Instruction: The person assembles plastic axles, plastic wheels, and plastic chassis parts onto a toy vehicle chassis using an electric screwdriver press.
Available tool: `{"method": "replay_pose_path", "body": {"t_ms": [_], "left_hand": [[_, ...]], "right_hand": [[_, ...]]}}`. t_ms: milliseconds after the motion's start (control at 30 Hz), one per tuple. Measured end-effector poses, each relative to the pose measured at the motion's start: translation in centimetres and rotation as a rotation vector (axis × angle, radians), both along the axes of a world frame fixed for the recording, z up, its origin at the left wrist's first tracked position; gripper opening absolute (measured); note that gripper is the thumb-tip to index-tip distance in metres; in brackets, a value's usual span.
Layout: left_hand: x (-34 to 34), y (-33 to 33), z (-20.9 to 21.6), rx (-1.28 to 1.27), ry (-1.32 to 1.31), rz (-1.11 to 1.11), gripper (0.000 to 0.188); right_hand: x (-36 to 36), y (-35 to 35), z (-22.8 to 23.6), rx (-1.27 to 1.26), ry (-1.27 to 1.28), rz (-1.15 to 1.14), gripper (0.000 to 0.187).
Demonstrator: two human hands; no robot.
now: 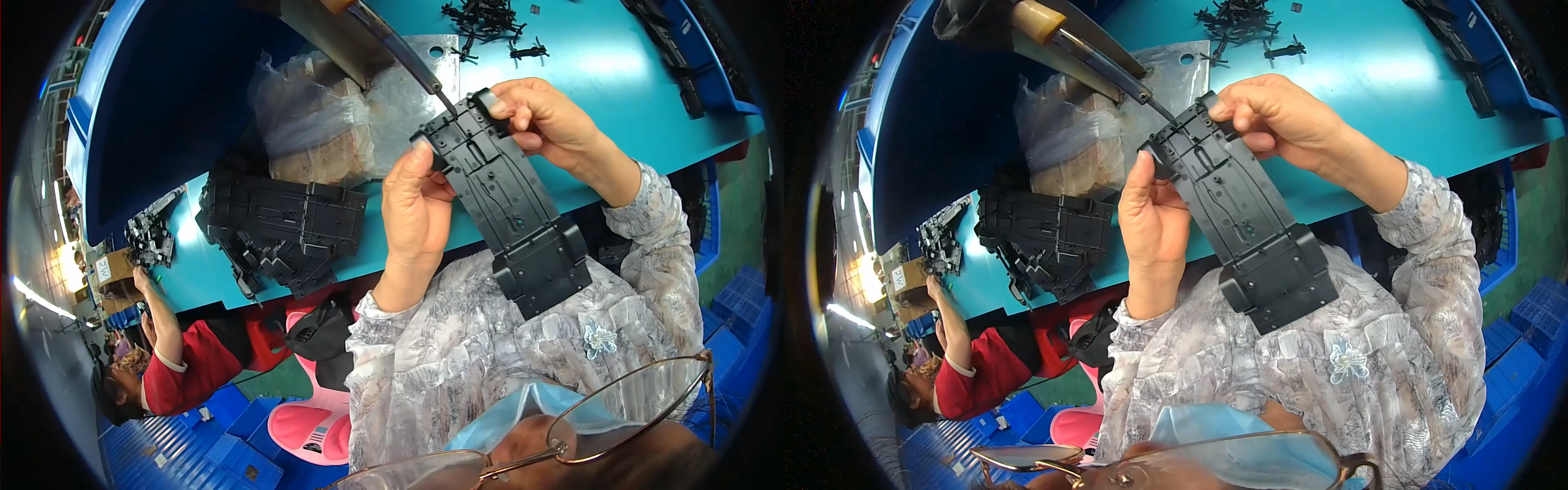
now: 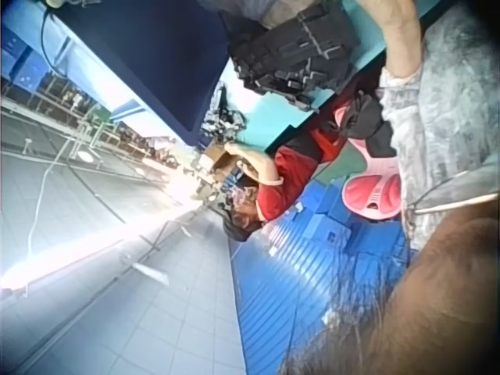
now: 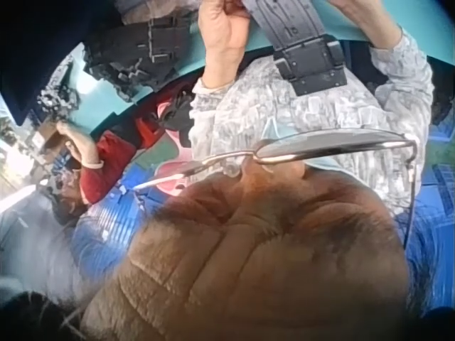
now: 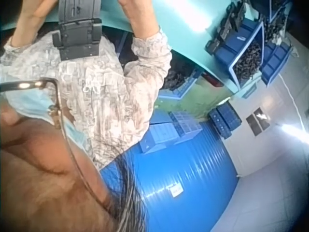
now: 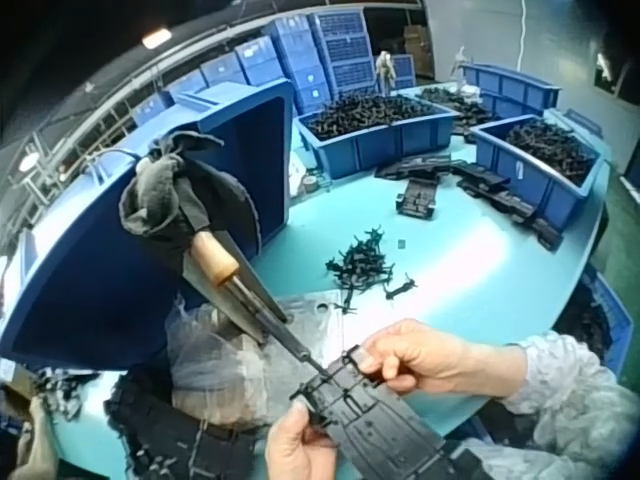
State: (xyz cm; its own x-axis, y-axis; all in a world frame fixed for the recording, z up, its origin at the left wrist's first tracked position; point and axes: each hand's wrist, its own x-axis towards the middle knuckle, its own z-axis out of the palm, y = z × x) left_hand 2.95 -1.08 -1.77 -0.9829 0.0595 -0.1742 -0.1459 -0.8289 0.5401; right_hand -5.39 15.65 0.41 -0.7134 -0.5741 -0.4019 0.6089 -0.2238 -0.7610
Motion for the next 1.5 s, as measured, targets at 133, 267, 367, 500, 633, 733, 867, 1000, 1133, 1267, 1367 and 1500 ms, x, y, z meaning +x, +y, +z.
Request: {"method": "replay_pose_path", "body": {"t_ms": [133, 267, 367, 500, 633, 733, 867, 1000, 1133, 1267, 1367, 1500], "left_hand": [[0.1, 0.8, 0.4, 0.02, 0.015, -0.07, 0.021], [-0.1, 1.2, 0.7, -0.017, 0.024, -0.047, 0.021], [0.0, 1.3, 1.1, -0.004, 0.007, -0.061, 0.021], [-0.1, 1.4, 1.1, -0.011, 0.011, -0.033, 0.019], [-0.2, 1.3, 1.5, 0.003, 0.019, -0.043, 0.018], [-0.3, 1.3, 1.6, -0.012, 0.009, -0.031, 0.017], [-0.5, 1.3, 1.5, -0.018, -0.01, -0.02, 0.017], [-0.5, 1.2, 1.6, -0.02, -0.002, -0.038, 0.018], [-0.4, 1.1, 1.6, -0.008, 0.017, -0.072, 0.019], [-0.5, 1.2, 1.7, -0.013, -0.003, -0.063, 0.02], [-0.6, 1.1, 1.9, -0.004, 0.02, -0.092, 0.019], [-0.7, 1.1, 1.9, -0.016, 0.02, -0.088, 0.019]], "right_hand": [[0.5, 1.3, 0.2, 0.002, 0.043, -0.032, 0.014], [1.1, 1.4, 0.8, -0.007, 0.066, -0.11, 0.014], [1.3, 1.8, 0.8, -0.027, 0.087, -0.089, 0.014], [1.3, 1.9, 1.0, -0.048, 0.093, -0.1, 0.014], [1.3, 2.0, 1.1, -0.029, 0.107, -0.098, 0.014], [1.3, 1.8, 1.3, -0.017, 0.107, -0.11, 0.015], [1.2, 1.7, 1.3, 0.004, 0.102, -0.112, 0.016], [1.3, 1.6, 1.6, 0.003, 0.106, -0.106, 0.017], [1.3, 1.8, 1.5, -0.008, 0.107, -0.102, 0.018], [1.4, 1.7, 1.5, 0.009, 0.106, -0.114, 0.018], [1.4, 1.7, 1.7, -0.01, 0.104, -0.103, 0.018], [1.3, 1.7, 1.7, -0.009, 0.103, -0.108, 0.018]]}}
